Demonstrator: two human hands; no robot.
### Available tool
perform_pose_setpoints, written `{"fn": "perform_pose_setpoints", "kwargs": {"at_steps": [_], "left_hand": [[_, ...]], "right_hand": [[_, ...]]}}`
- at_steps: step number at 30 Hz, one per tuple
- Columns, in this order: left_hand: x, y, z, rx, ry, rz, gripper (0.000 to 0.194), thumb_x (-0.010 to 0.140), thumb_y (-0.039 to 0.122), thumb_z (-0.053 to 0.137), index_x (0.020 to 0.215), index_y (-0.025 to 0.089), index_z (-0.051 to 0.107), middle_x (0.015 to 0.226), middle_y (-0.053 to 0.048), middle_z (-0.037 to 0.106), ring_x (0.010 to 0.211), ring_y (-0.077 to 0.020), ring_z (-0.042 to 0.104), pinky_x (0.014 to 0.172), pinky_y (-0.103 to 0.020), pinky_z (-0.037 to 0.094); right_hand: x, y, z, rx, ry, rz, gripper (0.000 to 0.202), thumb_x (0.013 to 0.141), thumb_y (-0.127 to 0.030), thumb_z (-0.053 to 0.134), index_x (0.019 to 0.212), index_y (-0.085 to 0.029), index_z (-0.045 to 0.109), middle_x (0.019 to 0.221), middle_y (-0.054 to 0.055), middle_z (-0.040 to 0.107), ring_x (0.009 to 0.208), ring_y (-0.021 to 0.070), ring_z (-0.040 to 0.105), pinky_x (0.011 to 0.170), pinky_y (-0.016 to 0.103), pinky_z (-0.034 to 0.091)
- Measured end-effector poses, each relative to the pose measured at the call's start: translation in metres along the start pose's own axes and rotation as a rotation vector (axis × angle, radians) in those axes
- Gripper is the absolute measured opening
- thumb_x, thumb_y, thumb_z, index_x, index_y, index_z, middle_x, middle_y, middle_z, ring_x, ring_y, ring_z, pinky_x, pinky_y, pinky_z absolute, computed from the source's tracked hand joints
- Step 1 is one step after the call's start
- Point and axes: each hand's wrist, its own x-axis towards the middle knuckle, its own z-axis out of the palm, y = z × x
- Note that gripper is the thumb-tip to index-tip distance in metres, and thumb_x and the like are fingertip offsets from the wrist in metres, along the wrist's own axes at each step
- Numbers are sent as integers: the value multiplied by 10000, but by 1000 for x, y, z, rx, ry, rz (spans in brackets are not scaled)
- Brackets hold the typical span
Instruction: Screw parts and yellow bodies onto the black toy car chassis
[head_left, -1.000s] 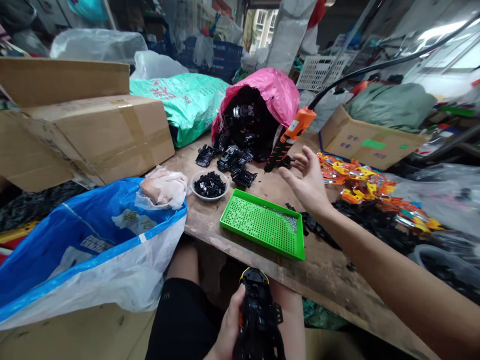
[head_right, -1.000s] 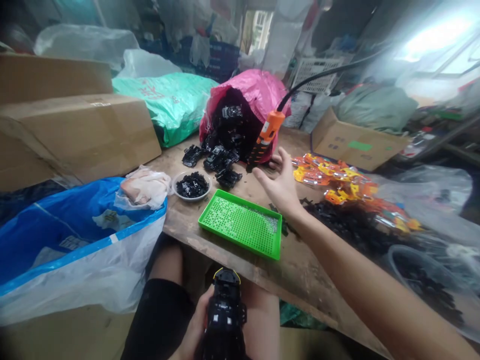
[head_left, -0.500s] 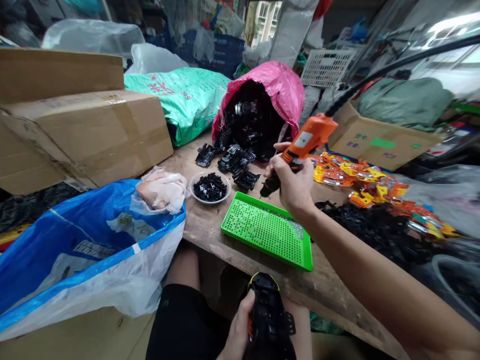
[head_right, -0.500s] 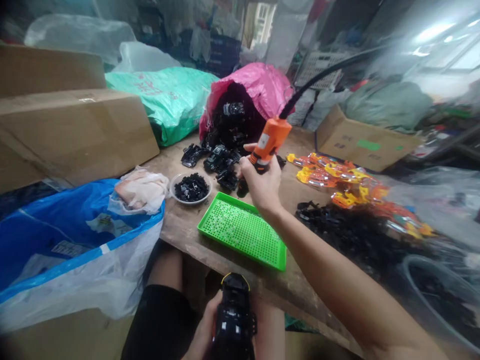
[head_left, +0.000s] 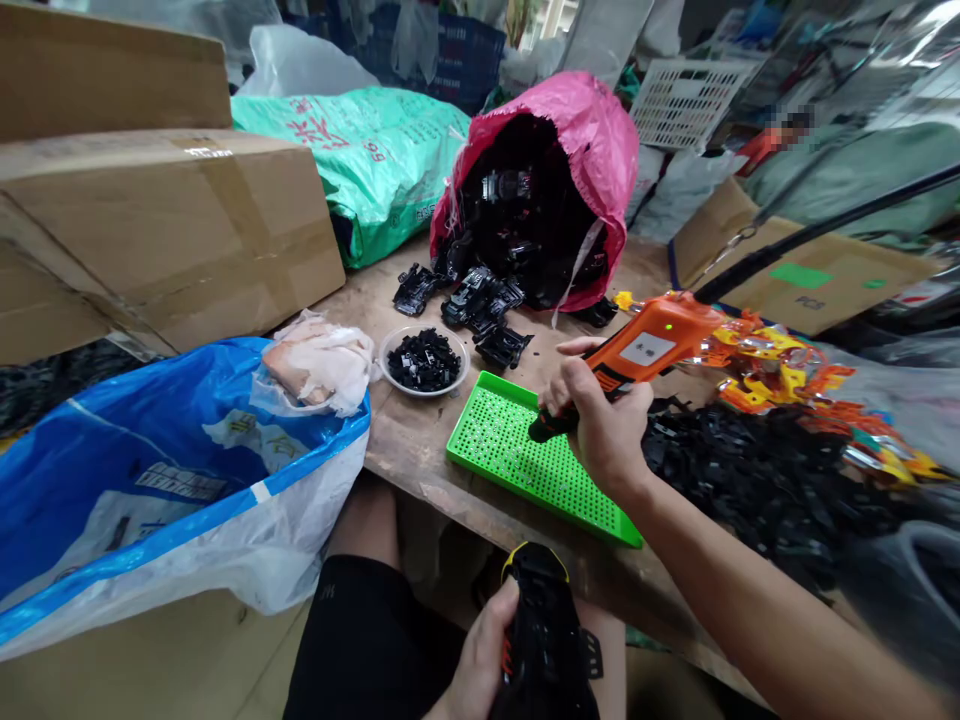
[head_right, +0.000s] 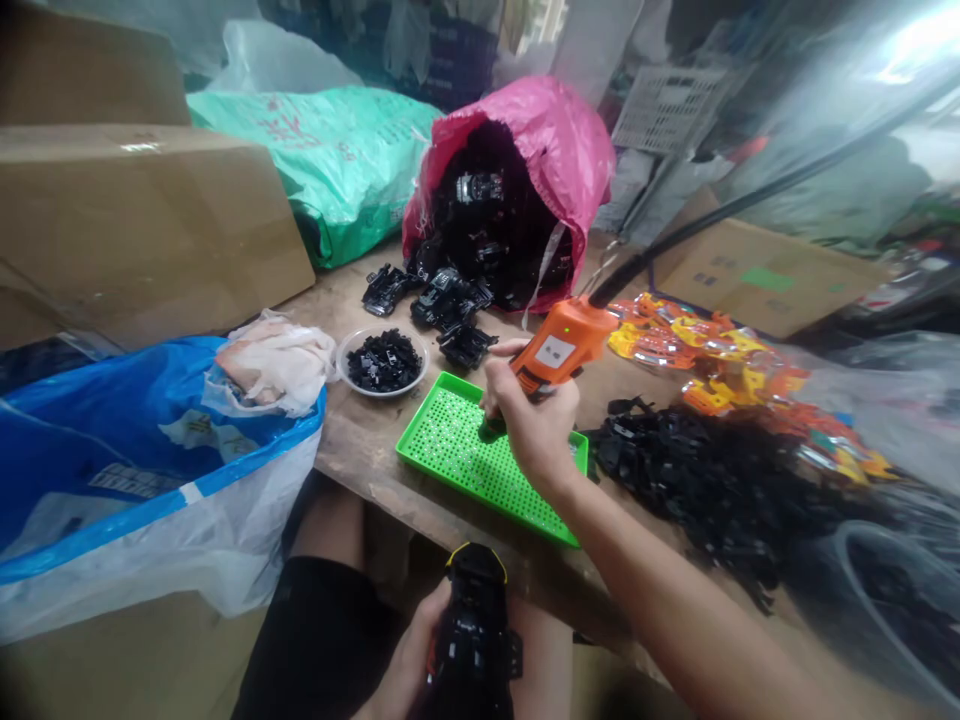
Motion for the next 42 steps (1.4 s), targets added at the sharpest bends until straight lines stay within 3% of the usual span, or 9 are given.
{"fn": "perform_pose_setpoints", "kwargs": {"at_steps": [4, 15, 21, 26, 31, 35, 42], "left_hand": [[3, -1, 3, 41, 31, 69, 604, 771, 676, 727, 1018, 126, 758, 1006, -122, 760, 1076, -321, 664, 1010, -396, 463], [9, -1, 3, 69, 3, 95, 542, 788, 669, 717, 906, 141, 745, 801, -63, 720, 939, -255, 656, 934, -344, 474], [5, -1, 5, 37, 35, -11, 630, 745, 705, 731, 1044, 151, 752, 941, -96, 759, 1011, -300, 679, 961, -378, 490], [4, -5, -1, 55, 50, 64, 608, 713, 657, 785, 1092, 182, 764, 1134, -107, 755, 1207, -341, 621, 1054, -382, 462], [5, -10, -11, 100, 82, 205, 595, 636, 509, 899, 1125, 202, 757, 1295, -85, 709, 1377, -347, 492, 1154, -367, 388], [7, -12, -8, 60, 98, 201, 521, 676, 522, 867, 1064, 188, 771, 1260, -101, 725, 1367, -361, 499, 1134, -384, 410], [6, -7, 0, 32, 60, 77, 522, 742, 601, 787, 1050, 180, 770, 1161, -113, 749, 1298, -370, 557, 1088, -410, 436]], "right_hand": [[-1, 5, 3, 22, 45, 24, 201, 859, -340, 754, 840, -216, 598, 523, -105, 454, 396, 68, 457, 399, 209, 431], [-1, 9, 5, 86, 61, 38, 193, 845, -314, 759, 814, -213, 598, 490, -107, 457, 367, 69, 439, 364, 213, 416], [4, 14, 10, 89, 51, 32, 215, 837, -355, 755, 850, -226, 584, 502, -109, 448, 369, 81, 468, 361, 227, 412], [4, 17, 13, 89, 46, 43, 211, 843, -337, 751, 848, -225, 572, 505, -111, 449, 375, 74, 461, 371, 221, 417], [4, 20, 14, 79, 29, 48, 215, 844, -336, 754, 805, -218, 579, 510, -107, 440, 379, 64, 440, 375, 215, 414], [3, 22, 13, 88, 25, 39, 203, 846, -327, 757, 809, -218, 590, 518, -106, 447, 379, 64, 439, 378, 217, 416], [2, 21, 12, 82, 15, 38, 192, 856, -308, 750, 802, -216, 590, 516, -107, 445, 382, 63, 437, 384, 214, 423]]}}
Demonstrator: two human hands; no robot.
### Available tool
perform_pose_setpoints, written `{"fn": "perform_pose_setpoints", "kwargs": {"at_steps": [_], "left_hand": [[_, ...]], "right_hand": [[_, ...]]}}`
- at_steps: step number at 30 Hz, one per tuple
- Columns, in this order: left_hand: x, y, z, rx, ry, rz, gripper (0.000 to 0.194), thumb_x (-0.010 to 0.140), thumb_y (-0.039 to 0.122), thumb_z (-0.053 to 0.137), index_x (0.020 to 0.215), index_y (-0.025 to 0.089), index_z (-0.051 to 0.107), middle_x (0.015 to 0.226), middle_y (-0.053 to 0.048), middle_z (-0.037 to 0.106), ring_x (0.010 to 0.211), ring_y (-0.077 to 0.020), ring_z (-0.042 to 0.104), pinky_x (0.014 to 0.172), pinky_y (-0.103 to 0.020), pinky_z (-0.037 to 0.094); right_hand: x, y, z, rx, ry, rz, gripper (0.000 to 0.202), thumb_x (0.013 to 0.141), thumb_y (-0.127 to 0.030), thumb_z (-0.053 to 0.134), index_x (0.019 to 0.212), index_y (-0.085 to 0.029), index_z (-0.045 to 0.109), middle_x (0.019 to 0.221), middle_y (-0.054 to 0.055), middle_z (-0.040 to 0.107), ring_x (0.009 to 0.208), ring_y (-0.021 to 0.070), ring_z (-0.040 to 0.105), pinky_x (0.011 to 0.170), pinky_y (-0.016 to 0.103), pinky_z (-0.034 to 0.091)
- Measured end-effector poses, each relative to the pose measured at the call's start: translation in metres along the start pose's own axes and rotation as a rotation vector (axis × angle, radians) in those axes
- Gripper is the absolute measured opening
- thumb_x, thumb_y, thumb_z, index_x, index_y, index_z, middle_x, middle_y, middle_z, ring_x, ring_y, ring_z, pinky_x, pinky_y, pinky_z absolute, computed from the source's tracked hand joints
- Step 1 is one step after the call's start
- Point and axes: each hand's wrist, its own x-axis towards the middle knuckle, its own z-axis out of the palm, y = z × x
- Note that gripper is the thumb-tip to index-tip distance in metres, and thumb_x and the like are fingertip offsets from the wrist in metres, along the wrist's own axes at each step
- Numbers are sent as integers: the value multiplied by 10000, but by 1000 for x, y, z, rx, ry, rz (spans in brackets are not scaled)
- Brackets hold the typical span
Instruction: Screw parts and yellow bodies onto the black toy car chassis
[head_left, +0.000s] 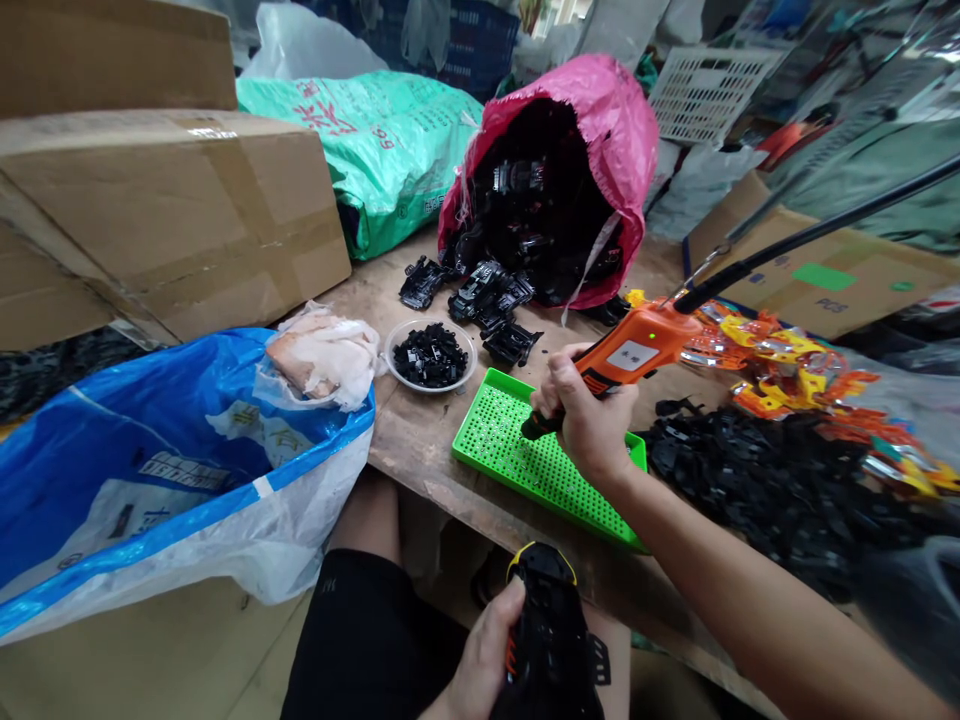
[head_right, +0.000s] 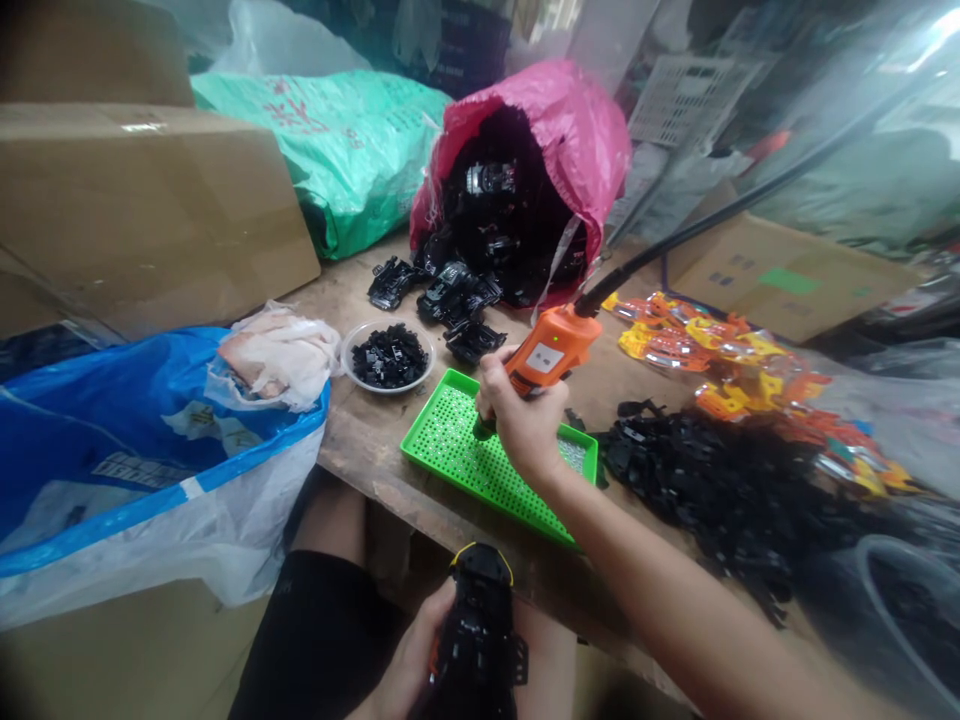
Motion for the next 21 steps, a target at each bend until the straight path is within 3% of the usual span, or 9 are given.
{"fn": "perform_pose_setpoints", "kwargs": {"at_steps": [4, 8, 14, 21], "left_hand": [[-2, 5, -2, 67, -3, 64, 537, 777, 612, 756, 1024, 136, 773, 1141, -121, 747, 1303, -351, 545, 1121, -401, 402], [-2, 6, -3, 74, -18, 106, 497, 714, 549, 835, 1022, 163, 776, 1165, -106, 745, 1345, -346, 513, 1151, -379, 367], [0, 5, 4, -32, -22, -21, 531, 752, 644, 763, 917, 139, 762, 986, -117, 767, 1124, -329, 652, 991, -378, 488], [-6, 13, 18, -113, -99, -137, 585, 819, 666, 679, 985, 107, 733, 831, -109, 756, 841, -257, 712, 744, -316, 535]], "right_hand": [[0, 1, 0, 4, -5, -8, 189, 861, -307, 747, 806, -215, 592, 518, -106, 444, 386, 61, 431, 384, 212, 417], [0, 1, 0, -15, -8, 4, 201, 860, -320, 745, 816, -219, 577, 527, -106, 446, 391, 60, 434, 390, 210, 418], [1, -13, 3, 0, 10, -31, 230, 850, -373, 743, 836, -226, 566, 511, -109, 444, 381, 73, 442, 379, 225, 421], [-7, -46, 4, -45, 11, -48, 269, 834, -380, 762, 833, -252, 526, 480, -128, 393, 353, 62, 362, 386, 235, 386]]}}
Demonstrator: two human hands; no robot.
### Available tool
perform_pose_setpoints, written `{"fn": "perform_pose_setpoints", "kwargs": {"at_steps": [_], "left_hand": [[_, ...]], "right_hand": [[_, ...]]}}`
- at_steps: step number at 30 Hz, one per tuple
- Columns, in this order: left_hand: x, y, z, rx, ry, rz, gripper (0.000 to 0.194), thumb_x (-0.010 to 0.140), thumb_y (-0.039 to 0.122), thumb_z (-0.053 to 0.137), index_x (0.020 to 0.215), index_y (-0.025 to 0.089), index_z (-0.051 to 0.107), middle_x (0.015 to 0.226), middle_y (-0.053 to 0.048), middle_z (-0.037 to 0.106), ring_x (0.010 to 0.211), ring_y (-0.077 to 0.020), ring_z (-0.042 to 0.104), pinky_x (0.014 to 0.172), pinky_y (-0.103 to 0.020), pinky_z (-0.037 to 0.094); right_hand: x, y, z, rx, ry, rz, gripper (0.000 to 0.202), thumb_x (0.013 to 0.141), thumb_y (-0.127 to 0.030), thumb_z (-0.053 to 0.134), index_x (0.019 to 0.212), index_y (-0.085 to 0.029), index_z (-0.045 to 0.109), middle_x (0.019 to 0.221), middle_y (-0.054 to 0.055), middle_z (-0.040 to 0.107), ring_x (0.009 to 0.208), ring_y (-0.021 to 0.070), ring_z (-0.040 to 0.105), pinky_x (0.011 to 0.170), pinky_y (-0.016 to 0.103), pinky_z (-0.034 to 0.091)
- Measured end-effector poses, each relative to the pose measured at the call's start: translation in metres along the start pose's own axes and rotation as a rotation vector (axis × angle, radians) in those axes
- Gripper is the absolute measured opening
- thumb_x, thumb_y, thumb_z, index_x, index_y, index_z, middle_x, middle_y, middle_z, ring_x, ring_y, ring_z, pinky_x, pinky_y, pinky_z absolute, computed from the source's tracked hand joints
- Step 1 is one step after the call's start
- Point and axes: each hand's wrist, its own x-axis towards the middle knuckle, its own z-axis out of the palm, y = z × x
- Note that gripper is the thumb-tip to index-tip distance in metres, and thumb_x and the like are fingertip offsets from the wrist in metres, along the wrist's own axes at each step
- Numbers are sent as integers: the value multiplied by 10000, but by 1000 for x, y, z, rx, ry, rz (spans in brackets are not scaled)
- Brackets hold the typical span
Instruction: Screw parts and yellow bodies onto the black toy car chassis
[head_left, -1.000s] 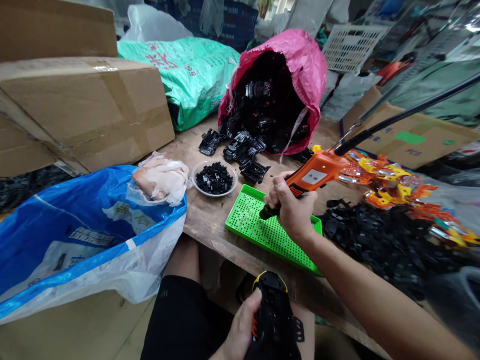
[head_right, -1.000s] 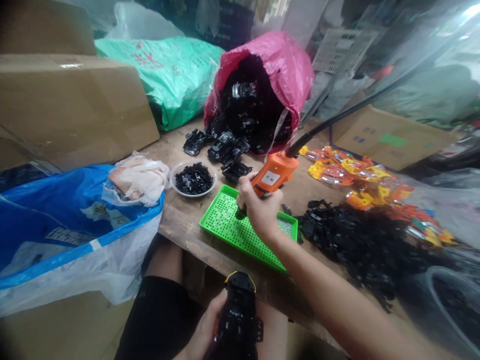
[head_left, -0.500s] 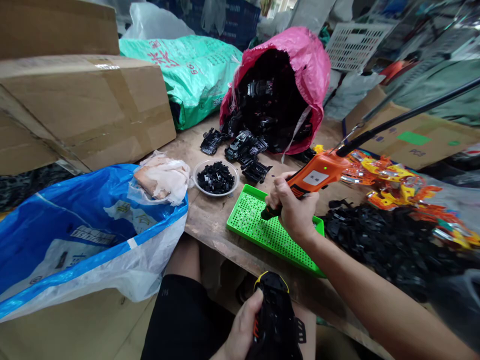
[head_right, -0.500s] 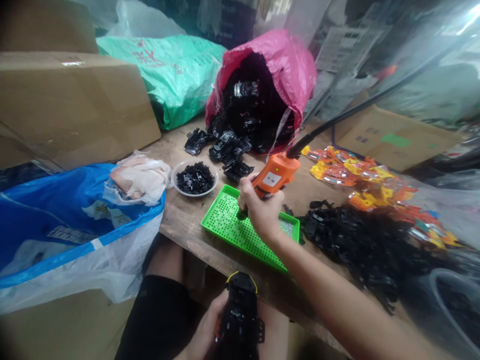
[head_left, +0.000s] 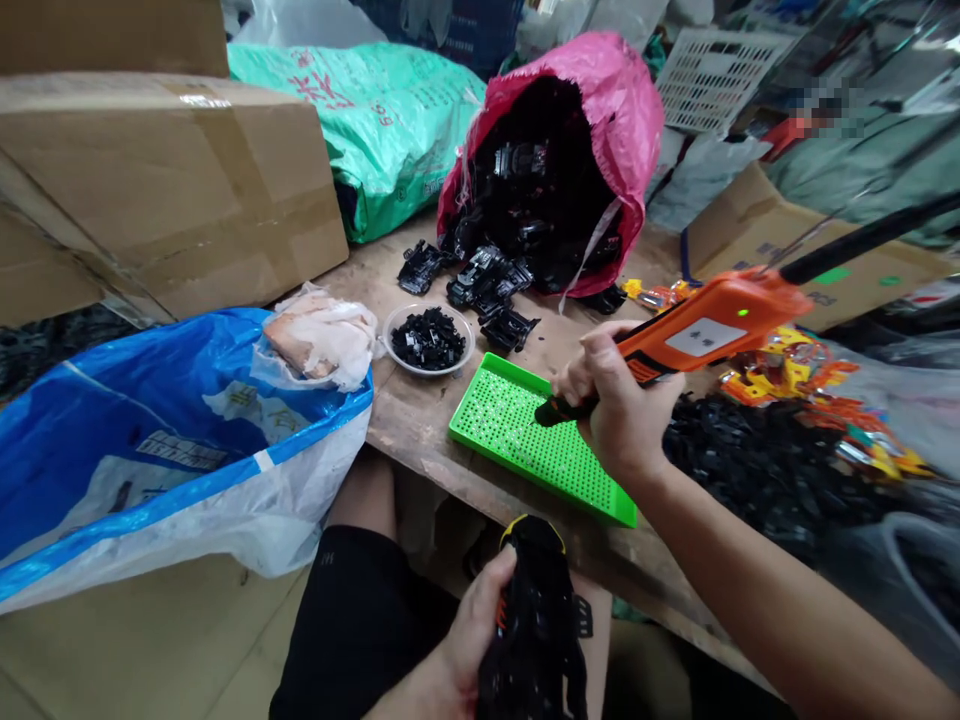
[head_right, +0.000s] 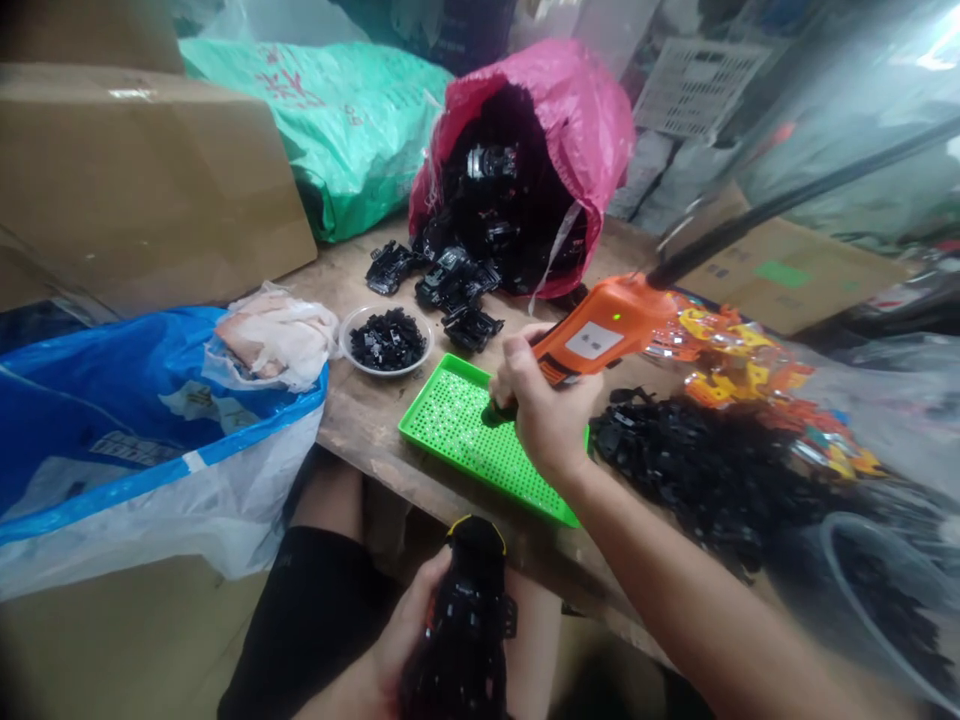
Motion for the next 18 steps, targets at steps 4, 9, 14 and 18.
{"fn": "perform_pose_setpoints", "kwargs": {"at_steps": [4, 9, 14, 18], "left_hand": [[-4, 2, 7, -16, 3, -78, 640, 782, 690, 687, 972, 81, 726, 771, -116, 748, 691, -235, 696, 642, -312, 527], [-4, 3, 9, -36, -19, 12, 557, 756, 612, 766, 974, 100, 742, 797, -69, 752, 733, -188, 681, 720, -274, 533], [-1, 3, 8, -24, -15, 61, 495, 763, 595, 774, 935, 132, 742, 797, -36, 742, 749, -168, 661, 747, -262, 516], [-2, 4, 9, -19, -41, 89, 476, 756, 585, 781, 928, 144, 735, 789, -30, 742, 735, -174, 658, 735, -269, 503]], "right_hand": [[-20, -28, -7, -73, -32, -43, 222, 861, -383, 739, 899, -271, 552, 514, -117, 388, 373, 71, 357, 403, 247, 374], [-59, -55, -18, -3, -132, 0, 197, 867, -354, 742, 958, -252, 600, 528, -95, 467, 404, 94, 414, 445, 284, 428], [-86, -55, -31, 31, -196, 24, 76, 922, -281, 700, 925, -254, 630, 546, -80, 490, 423, 103, 475, 471, 299, 464], [-96, -53, -35, 40, -240, 71, 87, 934, -275, 682, 865, -251, 636, 527, -66, 488, 435, 123, 497, 463, 305, 459]]}}
